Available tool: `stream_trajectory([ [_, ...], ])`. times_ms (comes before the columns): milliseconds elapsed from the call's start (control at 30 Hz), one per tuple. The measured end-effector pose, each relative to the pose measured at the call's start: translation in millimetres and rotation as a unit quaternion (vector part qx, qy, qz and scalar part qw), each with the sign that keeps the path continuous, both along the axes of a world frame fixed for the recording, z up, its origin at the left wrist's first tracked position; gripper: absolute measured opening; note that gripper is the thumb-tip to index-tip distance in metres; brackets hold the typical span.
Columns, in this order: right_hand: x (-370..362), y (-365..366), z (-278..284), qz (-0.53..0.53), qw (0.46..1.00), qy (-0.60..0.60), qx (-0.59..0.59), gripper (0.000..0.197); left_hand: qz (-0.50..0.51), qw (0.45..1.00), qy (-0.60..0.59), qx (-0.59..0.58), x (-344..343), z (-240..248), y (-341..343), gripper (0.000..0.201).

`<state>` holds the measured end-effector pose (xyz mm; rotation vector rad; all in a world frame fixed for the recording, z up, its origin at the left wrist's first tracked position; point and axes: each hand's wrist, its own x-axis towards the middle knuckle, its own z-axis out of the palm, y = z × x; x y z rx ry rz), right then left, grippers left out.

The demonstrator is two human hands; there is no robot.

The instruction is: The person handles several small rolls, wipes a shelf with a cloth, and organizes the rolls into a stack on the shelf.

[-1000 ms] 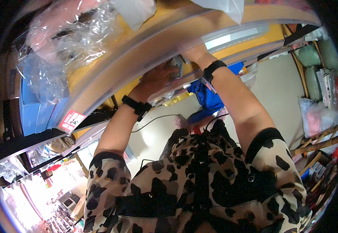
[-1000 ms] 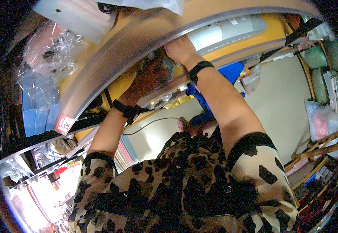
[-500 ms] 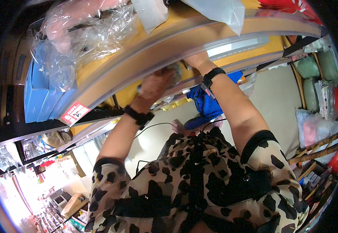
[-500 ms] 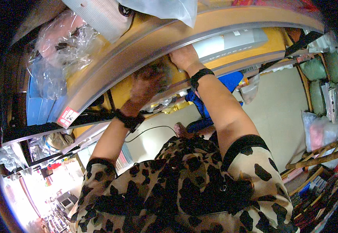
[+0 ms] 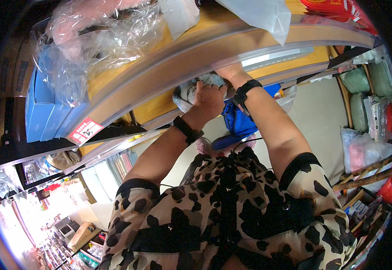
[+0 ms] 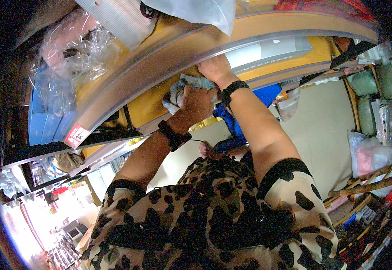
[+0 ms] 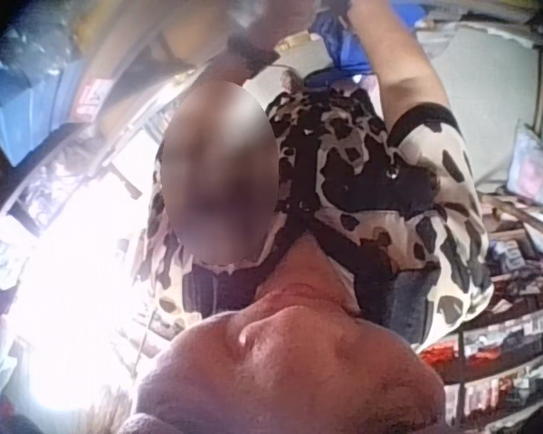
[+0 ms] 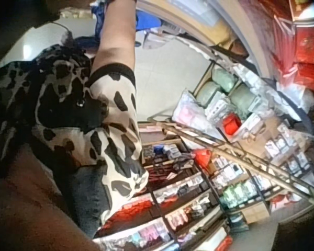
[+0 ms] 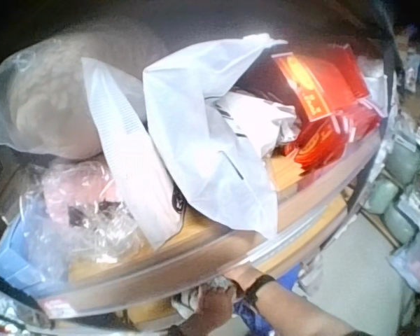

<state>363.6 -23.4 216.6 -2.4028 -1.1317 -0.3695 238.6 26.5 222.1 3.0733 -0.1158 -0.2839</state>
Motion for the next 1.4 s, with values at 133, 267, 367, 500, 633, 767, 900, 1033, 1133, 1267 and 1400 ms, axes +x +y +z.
stream_trajectory([
  [133,2,-1,-1,0.008,0.999,0.027,0.041,0.023,-0.022,0.993,0.11,0.048,15,7,-2,0.036],
  [267,2,1,-1,0.008,0.999,0.025,0.037,0.023,-0.009,0.998,0.063,0.018,-3,-13,26,0.036],
  [367,-1,0,3,0.002,0.998,0.063,0.007,0.025,0.02,0.997,-0.065,-0.021,-37,-23,64,0.034],
  [500,2,3,-4,-0.015,0.996,0.086,-0.005,0.029,0.064,0.997,-0.041,-0.033,-63,-17,88,0.032],
  [633,5,-2,-4,-0.018,0.997,0.078,-0.01,0.032,0.073,0.997,0.011,0.013,-79,22,95,0.031],
  [767,4,1,-3,-0.007,0.997,0.072,0.002,0.03,0.156,0.978,0.133,0.026,-80,31,110,0.031],
  [900,0,2,6,0.009,1.0,0.023,-0.019,0.028,0.268,0.955,0.109,0.065,-98,-16,141,0.037],
  [1033,-1,-8,11,-0.012,0.997,0.055,-0.049,0.03,0.251,0.962,-0.02,0.101,-105,-45,148,0.042],
  [1133,0,0,5,-0.015,0.996,0.09,-0.024,0.032,0.343,0.926,0.041,0.152,-97,-21,127,0.04],
  [1267,5,0,-1,-0.008,0.996,0.06,-0.066,0.034,0.332,0.938,0.01,0.099,-75,-37,116,0.041],
  [1400,13,-7,-16,-0.022,0.997,0.069,-0.036,0.035,0.244,0.967,0.02,-0.069,-31,-10,68,0.032],
])
